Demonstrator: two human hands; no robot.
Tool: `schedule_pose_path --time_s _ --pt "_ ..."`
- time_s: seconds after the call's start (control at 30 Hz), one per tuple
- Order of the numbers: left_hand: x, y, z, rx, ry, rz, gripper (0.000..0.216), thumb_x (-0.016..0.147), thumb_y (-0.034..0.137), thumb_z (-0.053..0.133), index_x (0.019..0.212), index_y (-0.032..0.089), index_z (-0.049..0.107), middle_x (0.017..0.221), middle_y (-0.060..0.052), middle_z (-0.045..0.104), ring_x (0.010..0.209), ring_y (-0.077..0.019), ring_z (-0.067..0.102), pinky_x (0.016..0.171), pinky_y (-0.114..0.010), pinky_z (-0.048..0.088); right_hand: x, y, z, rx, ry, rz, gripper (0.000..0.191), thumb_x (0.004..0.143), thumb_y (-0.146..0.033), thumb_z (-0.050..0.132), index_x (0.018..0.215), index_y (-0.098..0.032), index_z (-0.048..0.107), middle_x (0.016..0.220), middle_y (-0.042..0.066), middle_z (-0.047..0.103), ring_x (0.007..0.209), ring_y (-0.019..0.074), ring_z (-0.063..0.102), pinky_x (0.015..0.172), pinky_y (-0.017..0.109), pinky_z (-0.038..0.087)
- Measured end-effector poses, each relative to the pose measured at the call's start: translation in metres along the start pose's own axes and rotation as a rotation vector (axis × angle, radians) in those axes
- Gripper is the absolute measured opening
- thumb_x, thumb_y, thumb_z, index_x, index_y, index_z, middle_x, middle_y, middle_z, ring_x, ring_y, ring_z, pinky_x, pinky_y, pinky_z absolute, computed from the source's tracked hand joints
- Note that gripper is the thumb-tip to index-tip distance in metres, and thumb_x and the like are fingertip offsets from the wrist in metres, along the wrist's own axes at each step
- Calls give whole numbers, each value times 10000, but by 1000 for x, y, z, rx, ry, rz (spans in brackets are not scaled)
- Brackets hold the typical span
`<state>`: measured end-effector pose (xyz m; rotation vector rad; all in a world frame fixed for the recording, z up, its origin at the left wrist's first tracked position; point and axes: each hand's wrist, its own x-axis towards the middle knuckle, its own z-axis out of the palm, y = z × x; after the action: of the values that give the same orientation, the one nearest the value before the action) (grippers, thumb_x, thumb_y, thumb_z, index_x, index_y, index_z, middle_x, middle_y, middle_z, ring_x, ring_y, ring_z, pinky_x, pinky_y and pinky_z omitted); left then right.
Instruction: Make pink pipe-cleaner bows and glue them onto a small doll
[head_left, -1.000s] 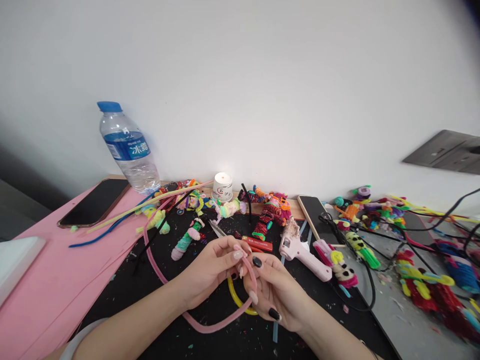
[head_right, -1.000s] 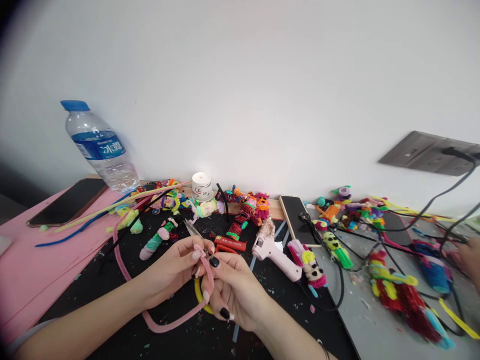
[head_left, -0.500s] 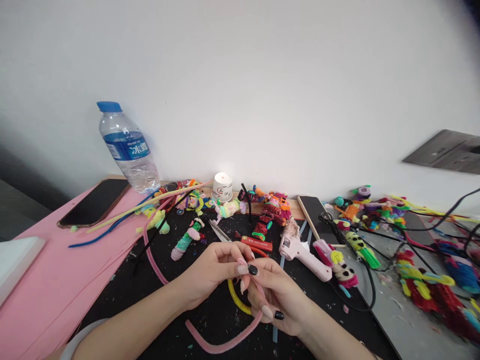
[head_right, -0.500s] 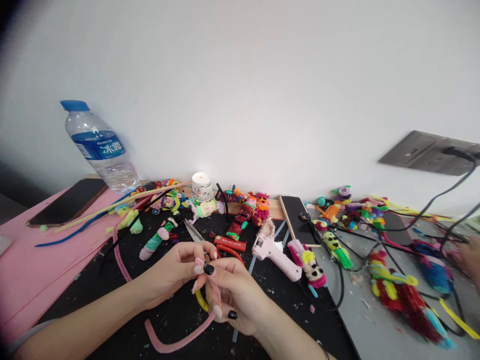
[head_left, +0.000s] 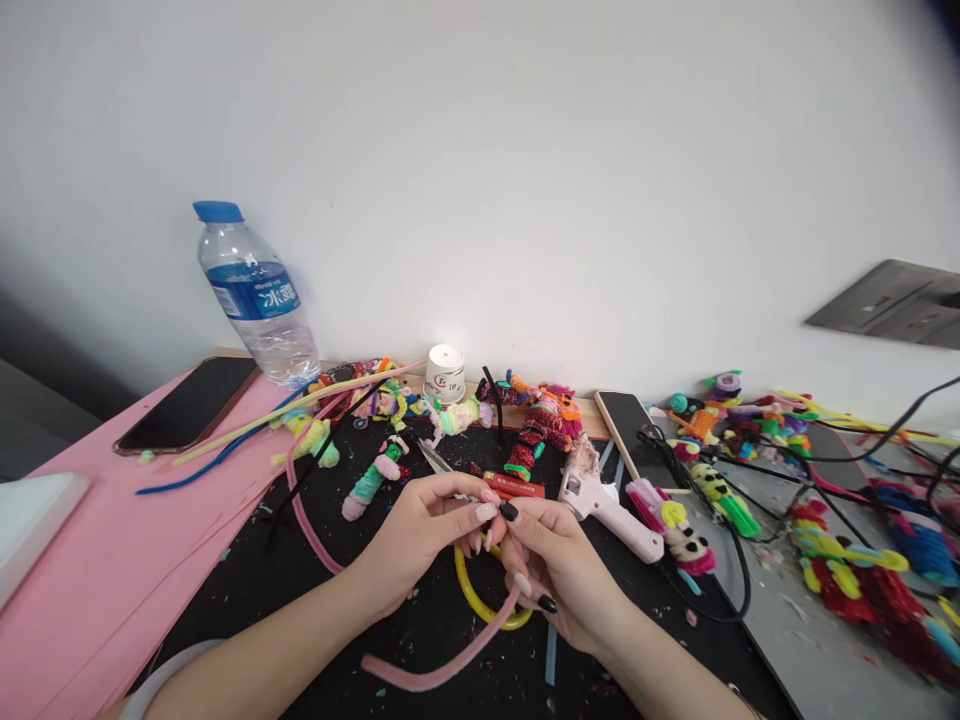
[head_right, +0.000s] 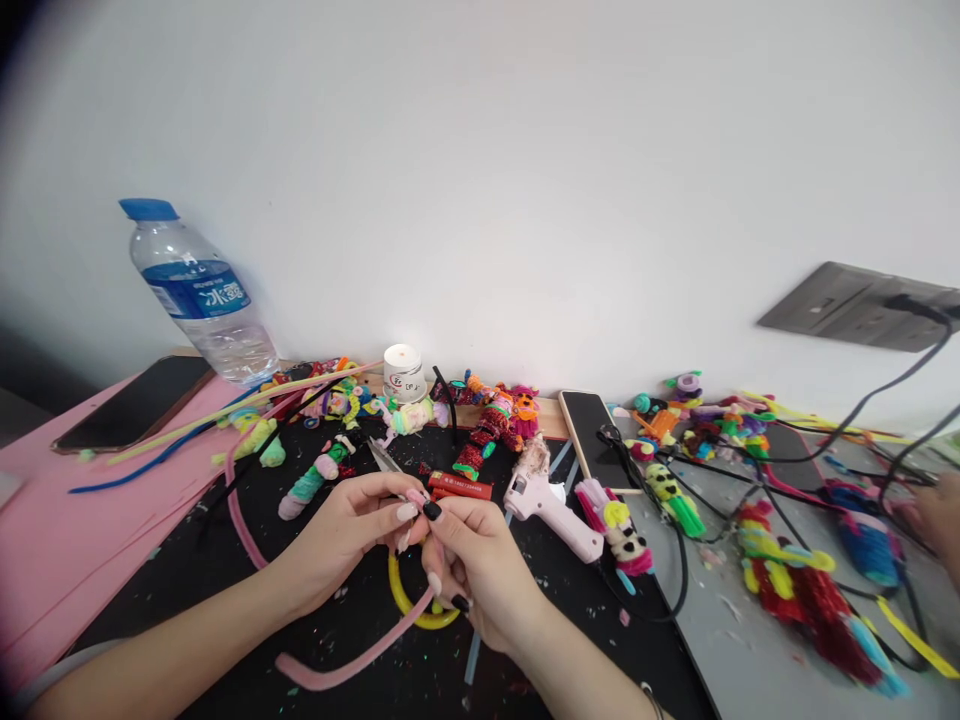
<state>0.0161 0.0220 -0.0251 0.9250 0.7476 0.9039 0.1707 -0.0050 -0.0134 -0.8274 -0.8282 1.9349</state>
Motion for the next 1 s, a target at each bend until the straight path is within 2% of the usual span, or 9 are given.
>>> schedule_pose_path --time_s 0.1,0.23,0.37,0.43,0.63,0.7,0.83,0.9,1.0 --pt "0 0 -1 2 -11 20 194 784 319 622 845 134 625 604 9 593 527 -79 519 523 -191 398 0 -1 -2 87 -44 28 232 861 -310 538 754 -123 625 455 -46 522 277 4 250 289 137 201" --pt "0 1 -2 -24 -8 83 218 864 355 494 894 163 591 723 5 594 544 -77 524 537 -205 421 1 -1 -2 131 -78 52 213 868 -300 526 786 -127 621 481 -41 529 283 11 302 292 136 236" --pt "-3 2 -1 154 -11 147 204 882 346 461 862 167 558 624 27 546 498 -75 482 510 -200 388 0 -2 0 74 -38 16 193 851 -305 551 786 -136 618 492 -43 528 293 17 344 296 136 248" --pt "-6 2 0 262 -15 185 208 887 336 450 878 167 570 611 26 530 495 -77 471 508 -202 378 -2 -2 2 -44 11 -33 196 840 -313 567 774 -135 616 486 -46 520 303 17 347 298 134 232" --pt "-7 3 3 336 -30 288 219 871 286 478 844 167 660 918 -39 548 593 -84 505 558 -218 435 -9 -4 9 -528 163 -242 240 857 -330 527 753 -127 603 479 -51 477 339 21 347 341 146 230" --pt "-7 4 3 318 -39 278 209 860 281 497 838 171 674 898 -40 557 612 -93 513 560 -216 438 -11 -2 9 -605 194 -270 246 859 -322 515 726 -130 594 480 -52 461 359 32 350 354 154 252" --pt "-8 7 5 372 -15 279 177 813 257 575 737 158 701 852 -50 589 770 -144 552 671 -225 441 -13 1 8 -818 229 -345 235 857 -268 500 676 -140 581 509 -33 481 413 60 390 395 176 309" --pt "-9 7 6 382 -24 266 214 815 259 572 684 152 702 836 -51 592 762 -143 551 665 -225 432 -14 1 8 -955 249 -424 222 850 -229 493 669 -144 588 522 -22 497 440 74 410 420 188 326" --pt "-9 7 6 350 -46 236 231 827 275 553 711 157 714 842 -53 592 720 -135 538 609 -222 418 -16 0 10 -1131 283 -571 204 834 -168 480 667 -146 595 527 -15 498 454 86 411 439 201 330"
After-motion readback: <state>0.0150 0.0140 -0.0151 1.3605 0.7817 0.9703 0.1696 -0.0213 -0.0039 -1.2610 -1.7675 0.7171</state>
